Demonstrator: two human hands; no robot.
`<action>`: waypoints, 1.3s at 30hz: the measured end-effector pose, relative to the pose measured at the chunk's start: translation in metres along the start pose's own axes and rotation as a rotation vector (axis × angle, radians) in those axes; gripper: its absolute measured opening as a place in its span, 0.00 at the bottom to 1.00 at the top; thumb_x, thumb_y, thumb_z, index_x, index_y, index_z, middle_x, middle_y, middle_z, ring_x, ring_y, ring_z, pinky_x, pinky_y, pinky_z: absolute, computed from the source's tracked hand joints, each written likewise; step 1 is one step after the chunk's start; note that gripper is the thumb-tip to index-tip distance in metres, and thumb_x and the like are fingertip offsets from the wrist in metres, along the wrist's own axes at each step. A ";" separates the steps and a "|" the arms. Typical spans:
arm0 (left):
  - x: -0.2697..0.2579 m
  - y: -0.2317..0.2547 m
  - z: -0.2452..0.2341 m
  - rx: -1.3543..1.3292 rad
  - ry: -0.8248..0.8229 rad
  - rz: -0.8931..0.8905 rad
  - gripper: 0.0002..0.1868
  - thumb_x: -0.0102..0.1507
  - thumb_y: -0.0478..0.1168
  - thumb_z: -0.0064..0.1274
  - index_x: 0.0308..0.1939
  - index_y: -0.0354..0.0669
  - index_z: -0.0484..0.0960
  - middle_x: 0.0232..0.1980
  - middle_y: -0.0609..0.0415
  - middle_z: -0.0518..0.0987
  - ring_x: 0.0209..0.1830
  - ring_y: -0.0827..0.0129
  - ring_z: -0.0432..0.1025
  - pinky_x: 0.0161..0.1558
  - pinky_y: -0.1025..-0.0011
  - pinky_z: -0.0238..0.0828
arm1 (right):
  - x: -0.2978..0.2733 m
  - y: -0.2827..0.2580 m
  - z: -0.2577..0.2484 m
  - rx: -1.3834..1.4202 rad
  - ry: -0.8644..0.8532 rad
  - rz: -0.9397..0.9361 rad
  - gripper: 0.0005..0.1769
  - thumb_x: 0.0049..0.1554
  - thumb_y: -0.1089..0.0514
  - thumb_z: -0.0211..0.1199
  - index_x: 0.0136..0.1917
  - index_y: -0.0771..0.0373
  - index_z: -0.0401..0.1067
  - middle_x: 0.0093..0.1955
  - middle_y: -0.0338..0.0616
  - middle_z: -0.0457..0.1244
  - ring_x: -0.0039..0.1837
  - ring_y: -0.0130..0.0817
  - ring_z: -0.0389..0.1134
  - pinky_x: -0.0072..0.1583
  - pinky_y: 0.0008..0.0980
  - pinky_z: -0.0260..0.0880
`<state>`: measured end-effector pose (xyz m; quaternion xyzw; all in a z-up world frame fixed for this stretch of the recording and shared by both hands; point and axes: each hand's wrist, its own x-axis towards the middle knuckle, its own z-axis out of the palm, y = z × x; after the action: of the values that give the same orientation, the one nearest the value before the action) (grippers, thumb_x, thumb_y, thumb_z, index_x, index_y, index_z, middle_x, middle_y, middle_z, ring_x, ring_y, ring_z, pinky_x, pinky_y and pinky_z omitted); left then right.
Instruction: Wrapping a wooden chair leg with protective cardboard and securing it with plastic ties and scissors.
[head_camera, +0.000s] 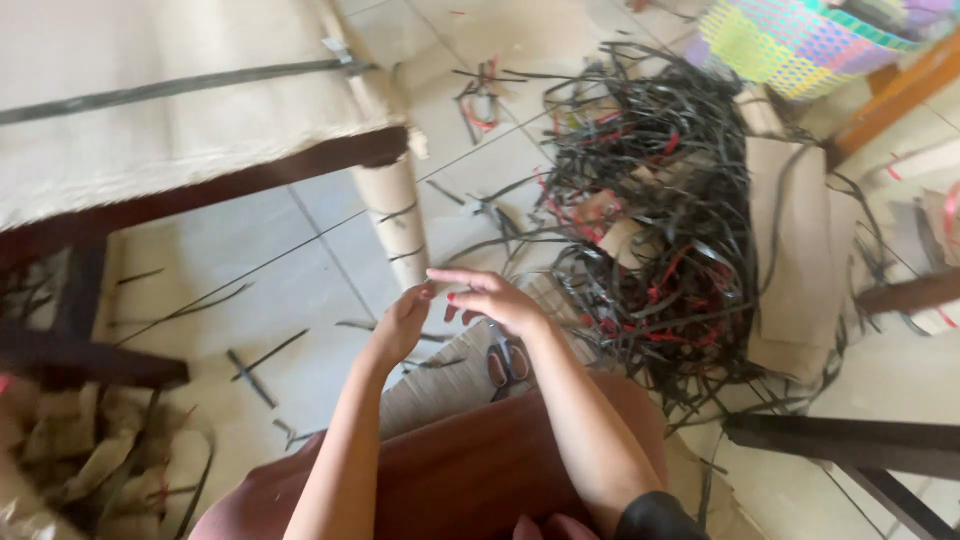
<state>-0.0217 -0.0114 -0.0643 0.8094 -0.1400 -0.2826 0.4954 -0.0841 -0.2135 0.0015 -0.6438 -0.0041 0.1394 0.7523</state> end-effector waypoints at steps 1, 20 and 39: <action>-0.012 0.014 -0.002 -0.006 0.024 -0.014 0.29 0.74 0.59 0.34 0.72 0.51 0.71 0.69 0.42 0.75 0.72 0.46 0.65 0.71 0.47 0.61 | -0.002 0.002 0.012 0.000 -0.028 0.006 0.30 0.61 0.60 0.60 0.76 0.61 0.65 0.79 0.66 0.52 0.47 0.40 0.73 0.43 0.32 0.73; -0.026 0.017 -0.035 -0.694 0.517 -0.062 0.14 0.66 0.39 0.59 0.52 0.33 0.85 0.45 0.38 0.85 0.44 0.59 0.83 0.48 0.67 0.83 | 0.012 0.061 0.014 -0.653 0.394 -0.188 0.04 0.55 0.63 0.68 0.45 0.58 0.81 0.36 0.39 0.72 0.34 0.28 0.71 0.38 0.23 0.67; 0.013 -0.028 -0.001 -0.389 0.498 -0.169 0.19 0.65 0.43 0.54 0.58 0.43 0.83 0.42 0.48 0.87 0.44 0.63 0.82 0.49 0.64 0.77 | 0.040 0.096 -0.008 -0.918 0.324 0.568 0.12 0.56 0.56 0.62 0.46 0.57 0.84 0.44 0.56 0.73 0.53 0.54 0.75 0.54 0.46 0.76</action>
<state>-0.0122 -0.0043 -0.0925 0.7527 0.1096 -0.1375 0.6345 -0.0634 -0.2002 -0.1000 -0.8941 0.2246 0.2197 0.3192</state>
